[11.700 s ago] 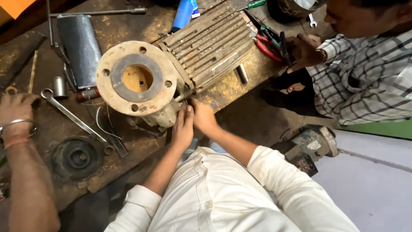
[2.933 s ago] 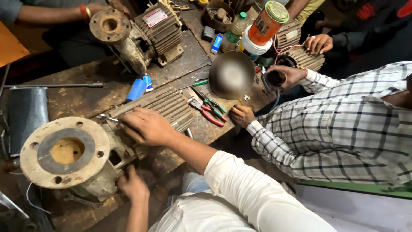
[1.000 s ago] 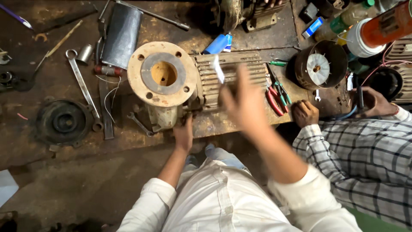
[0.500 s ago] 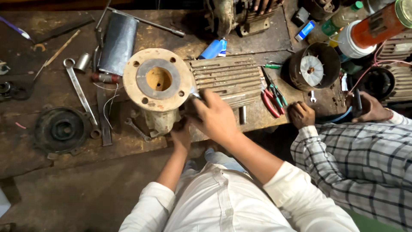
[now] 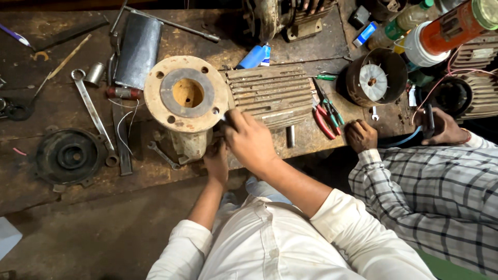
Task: The person uses pliers and a wrench to adjust and tighten components on an electric motor placed on a workbench. They reposition the motor, apply a blue substance, and continue tightening parts while another person works nearby.
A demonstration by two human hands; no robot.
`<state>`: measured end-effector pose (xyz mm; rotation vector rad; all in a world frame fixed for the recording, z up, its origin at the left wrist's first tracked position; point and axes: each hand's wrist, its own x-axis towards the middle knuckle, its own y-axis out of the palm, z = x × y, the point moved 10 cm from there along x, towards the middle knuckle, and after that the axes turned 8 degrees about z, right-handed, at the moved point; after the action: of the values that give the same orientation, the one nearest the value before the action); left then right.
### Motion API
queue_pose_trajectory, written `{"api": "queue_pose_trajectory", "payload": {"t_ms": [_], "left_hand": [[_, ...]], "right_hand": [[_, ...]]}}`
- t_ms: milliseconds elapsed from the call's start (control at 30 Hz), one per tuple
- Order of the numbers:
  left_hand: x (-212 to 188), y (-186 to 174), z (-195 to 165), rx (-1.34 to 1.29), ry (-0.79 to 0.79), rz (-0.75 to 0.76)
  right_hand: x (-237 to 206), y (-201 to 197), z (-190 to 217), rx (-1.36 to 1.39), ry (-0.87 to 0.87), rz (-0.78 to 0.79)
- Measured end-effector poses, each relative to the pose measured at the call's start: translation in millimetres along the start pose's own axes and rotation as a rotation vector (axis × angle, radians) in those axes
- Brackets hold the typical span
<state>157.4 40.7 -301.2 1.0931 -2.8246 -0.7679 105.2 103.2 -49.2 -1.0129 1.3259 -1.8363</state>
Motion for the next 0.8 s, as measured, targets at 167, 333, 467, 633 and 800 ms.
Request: {"api": "queue_pose_trajectory", "payload": {"t_ms": [167,333,467,633,800], "left_hand": [[-1.6,1.2,-5.7,0.061,-0.005,-0.039],[-7.8,10.2,-19.9,0.231,0.01,-0.006],[-14.4,32.8,-46.3,0.84,0.351,0.151],[-15.8,37.7,-34.3,1.288,0.451,0.136],[-17.4,42.6,-42.0,1.385,0.549,0.07]], "right_hand": [[-2.2,-9.1,-4.7,-0.039,0.038,-0.046],[-2.7,1.8,-8.4,-0.084,0.07,0.072],[-7.9,-7.8,-8.9,-0.027,0.031,-0.023],[-8.0,-6.8,-15.2,0.003,0.058,-0.007],[-9.5,-9.1,-11.9,-0.025,0.033,-0.01]]}}
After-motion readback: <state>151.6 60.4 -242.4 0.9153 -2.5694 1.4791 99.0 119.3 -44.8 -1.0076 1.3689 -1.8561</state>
